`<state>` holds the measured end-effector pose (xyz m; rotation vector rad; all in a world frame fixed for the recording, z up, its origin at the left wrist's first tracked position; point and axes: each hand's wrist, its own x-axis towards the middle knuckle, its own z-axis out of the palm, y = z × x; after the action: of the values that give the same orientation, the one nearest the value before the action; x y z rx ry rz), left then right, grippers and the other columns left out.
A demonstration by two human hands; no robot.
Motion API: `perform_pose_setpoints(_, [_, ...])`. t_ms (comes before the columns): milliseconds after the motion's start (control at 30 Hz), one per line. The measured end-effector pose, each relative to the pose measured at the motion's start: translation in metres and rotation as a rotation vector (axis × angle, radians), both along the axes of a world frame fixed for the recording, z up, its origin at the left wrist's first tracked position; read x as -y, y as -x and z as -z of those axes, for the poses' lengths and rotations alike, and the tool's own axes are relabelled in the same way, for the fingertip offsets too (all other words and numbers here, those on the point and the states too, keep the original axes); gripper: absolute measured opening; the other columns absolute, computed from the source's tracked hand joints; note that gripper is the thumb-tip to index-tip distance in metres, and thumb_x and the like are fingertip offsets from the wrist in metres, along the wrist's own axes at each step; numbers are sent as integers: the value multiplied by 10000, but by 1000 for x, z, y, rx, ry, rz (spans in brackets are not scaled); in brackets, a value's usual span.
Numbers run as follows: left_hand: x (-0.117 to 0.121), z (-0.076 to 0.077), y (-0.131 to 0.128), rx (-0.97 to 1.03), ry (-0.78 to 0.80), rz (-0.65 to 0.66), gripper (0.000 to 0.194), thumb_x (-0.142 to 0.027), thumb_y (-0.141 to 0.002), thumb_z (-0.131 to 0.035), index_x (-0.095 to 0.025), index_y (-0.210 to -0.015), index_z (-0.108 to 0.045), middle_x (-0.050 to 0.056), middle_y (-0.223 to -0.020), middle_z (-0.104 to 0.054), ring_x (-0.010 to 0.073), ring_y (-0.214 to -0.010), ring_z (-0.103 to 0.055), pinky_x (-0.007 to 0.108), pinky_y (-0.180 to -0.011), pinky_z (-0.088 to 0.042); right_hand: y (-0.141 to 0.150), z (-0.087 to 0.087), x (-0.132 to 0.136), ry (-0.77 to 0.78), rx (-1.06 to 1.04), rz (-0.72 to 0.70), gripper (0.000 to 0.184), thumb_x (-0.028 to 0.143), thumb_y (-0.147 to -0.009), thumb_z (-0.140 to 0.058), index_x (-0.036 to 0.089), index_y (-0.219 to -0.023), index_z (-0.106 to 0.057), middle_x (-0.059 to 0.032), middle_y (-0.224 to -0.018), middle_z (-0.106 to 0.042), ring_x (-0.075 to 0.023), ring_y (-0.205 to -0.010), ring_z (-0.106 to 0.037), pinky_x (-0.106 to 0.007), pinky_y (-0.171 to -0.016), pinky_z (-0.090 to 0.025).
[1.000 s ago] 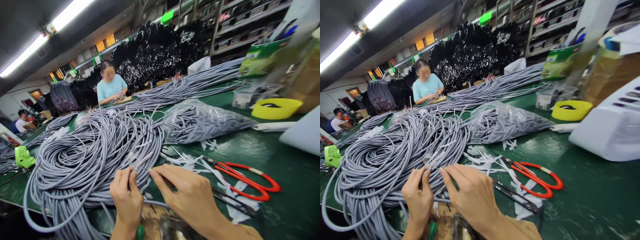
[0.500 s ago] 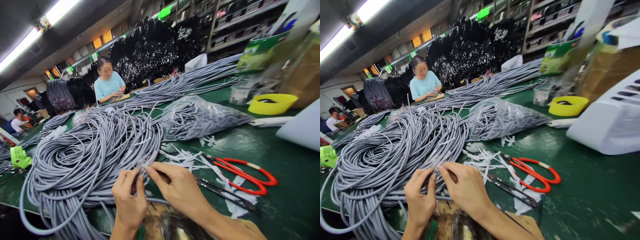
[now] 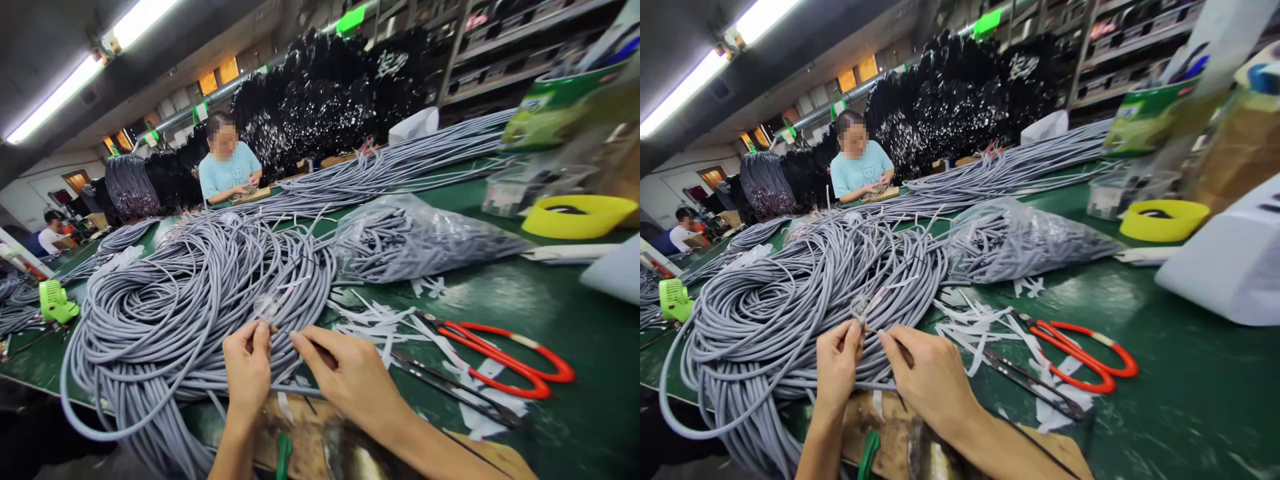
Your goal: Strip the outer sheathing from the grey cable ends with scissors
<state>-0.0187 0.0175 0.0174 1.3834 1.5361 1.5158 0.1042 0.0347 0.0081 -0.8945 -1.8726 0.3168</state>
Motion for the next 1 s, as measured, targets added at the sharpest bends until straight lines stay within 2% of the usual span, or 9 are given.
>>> perform_pose_setpoints(100, [2,-1,0,16,0,20,326,-348,-794,-503,-161,-534,-442,-63,-489,-295,73,-457,-228,216,-417,-192,1,4,-11,50,42,44,405,300,-890,-349,186,-536,-508,32,-431,-477,-90,-365,-393,-208,-409,-292])
perform_pose_setpoints(267, [2,2,0,5,14,50,340,-369,-802,-487,-168,-536,-417,-63,-500,-287,76,-464,-218,216,-424,-200,1,4,-10,122,47,14,399,303,-886,-335,176,-574,-548,22,-467,-505,-93,-403,-419,-208,-442,-300])
perform_pose_setpoints(433, [3,2,0,-42,7,41,315,-370,-787,-505,-156,-557,-484,-48,-500,-332,86,-467,-270,215,-430,-240,2,5,-11,284,-55,-111,415,349,-872,-332,166,-557,-531,33,-460,-435,-87,-415,-358,-206,-425,-289])
perform_pose_setpoints(567, [4,2,-1,-79,1,74,264,-330,-771,-528,-144,-583,-539,-24,-519,-423,103,-491,-361,213,-453,-298,4,6,-13,402,-173,-231,394,365,-854,-350,168,-542,-488,29,-485,-426,-89,-445,-379,-196,-423,-322])
perform_pose_setpoints(667, [2,4,-2,-90,17,71,222,-304,-773,-523,-140,-632,-570,0,-568,-505,118,-531,-432,215,-495,-348,2,0,-6,304,-176,-224,375,319,-861,-369,167,-551,-515,29,-470,-447,-86,-422,-384,-197,-407,-318])
perform_pose_setpoints(767, [-3,7,-2,-60,31,-3,203,-319,-758,-545,-137,-680,-593,-7,-561,-505,109,-511,-425,205,-475,-335,-6,-12,6,-20,-186,-292,325,231,-855,-396,173,-570,-542,25,-467,-493,-84,-426,-435,-194,-445,-350])
perform_pose_setpoints(833, [-5,9,-1,-6,44,-18,235,-354,-750,-555,-130,-690,-596,-32,-516,-443,88,-459,-363,196,-425,-280,-10,-17,10,-139,-208,-271,308,197,-853,-397,179,-579,-539,23,-473,-512,-83,-438,-465,-186,-474,-372])
perform_pose_setpoints(933, [-5,9,1,93,65,25,271,-381,-748,-560,-115,-707,-591,-55,-495,-373,66,-431,-294,188,-398,-226,-12,-12,4,-33,-115,-51,347,234,-861,-397,186,-534,-501,34,-431,-466,-81,-384,-407,-190,-420,-328])
perform_pose_setpoints(1000, [-4,9,1,128,63,33,273,-378,-747,-568,-108,-712,-592,-58,-496,-368,60,-431,-285,185,-398,-228,-9,-4,-4,47,0,40,377,281,-862,-391,188,-510,-491,36,-410,-450,-87,-364,-378,-207,-404,-294])
